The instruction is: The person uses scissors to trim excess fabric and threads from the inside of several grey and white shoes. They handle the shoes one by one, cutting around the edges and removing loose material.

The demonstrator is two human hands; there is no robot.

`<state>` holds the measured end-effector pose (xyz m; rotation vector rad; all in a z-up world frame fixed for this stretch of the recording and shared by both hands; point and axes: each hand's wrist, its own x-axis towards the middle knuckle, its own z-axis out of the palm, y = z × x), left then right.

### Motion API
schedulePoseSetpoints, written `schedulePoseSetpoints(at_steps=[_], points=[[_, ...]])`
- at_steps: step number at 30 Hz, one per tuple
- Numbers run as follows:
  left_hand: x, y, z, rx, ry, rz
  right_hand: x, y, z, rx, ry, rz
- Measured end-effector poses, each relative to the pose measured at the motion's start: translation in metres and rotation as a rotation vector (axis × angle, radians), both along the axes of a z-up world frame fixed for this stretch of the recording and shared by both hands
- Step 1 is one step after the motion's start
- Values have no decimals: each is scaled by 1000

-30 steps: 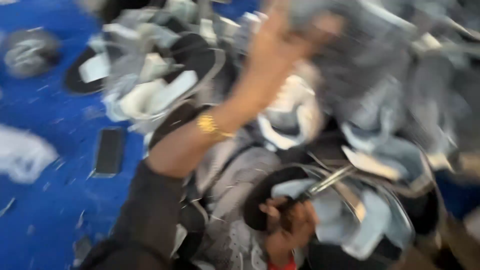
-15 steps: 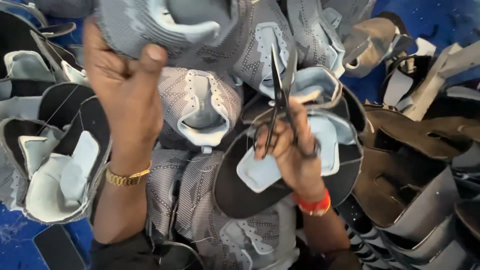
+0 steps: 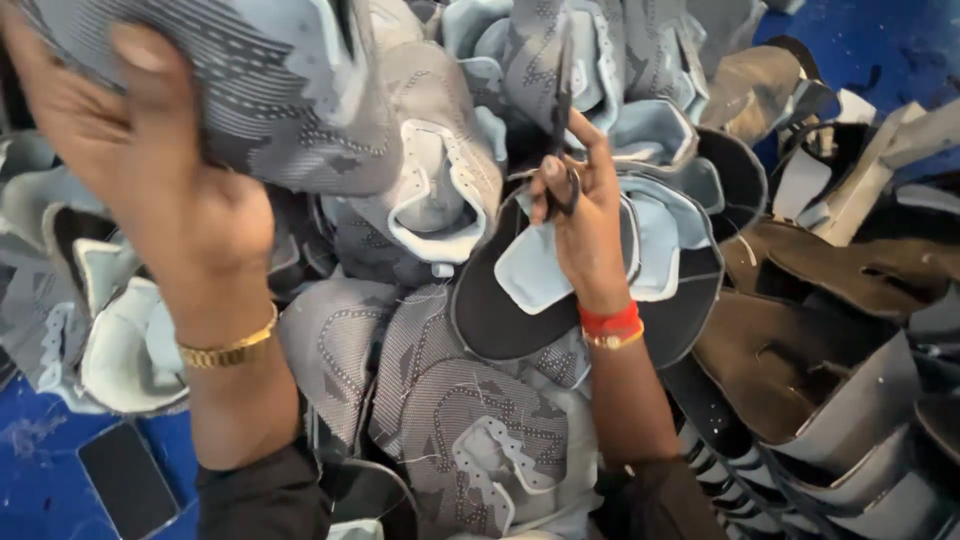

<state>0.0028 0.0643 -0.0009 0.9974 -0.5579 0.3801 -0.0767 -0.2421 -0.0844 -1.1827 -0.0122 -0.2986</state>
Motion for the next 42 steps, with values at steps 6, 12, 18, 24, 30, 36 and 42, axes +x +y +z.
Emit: schedulePoseSetpoints(at_steps=[6,12,18,24,30,36,42], points=[[17,-4,-16,408,74,108,-82,33,15,8,-20,12],[31,-24,-78,1032,283,189,-153,49,9,-123,-63,-145],[50,-12,-147,405,280,-31,-173,58,-10,-116,76,43],[16,4,-134,894,169,434,-180,83,-15,182,77,410],[-81,11,-38,968,-187,486,-180,83,-22,450,180,556],[-108,-1,-51,1111,-195,370,-185,77,-32,578,268,603],[-105,-4,-62,1117,-190,397,-183,80,-33,675,283,621]])
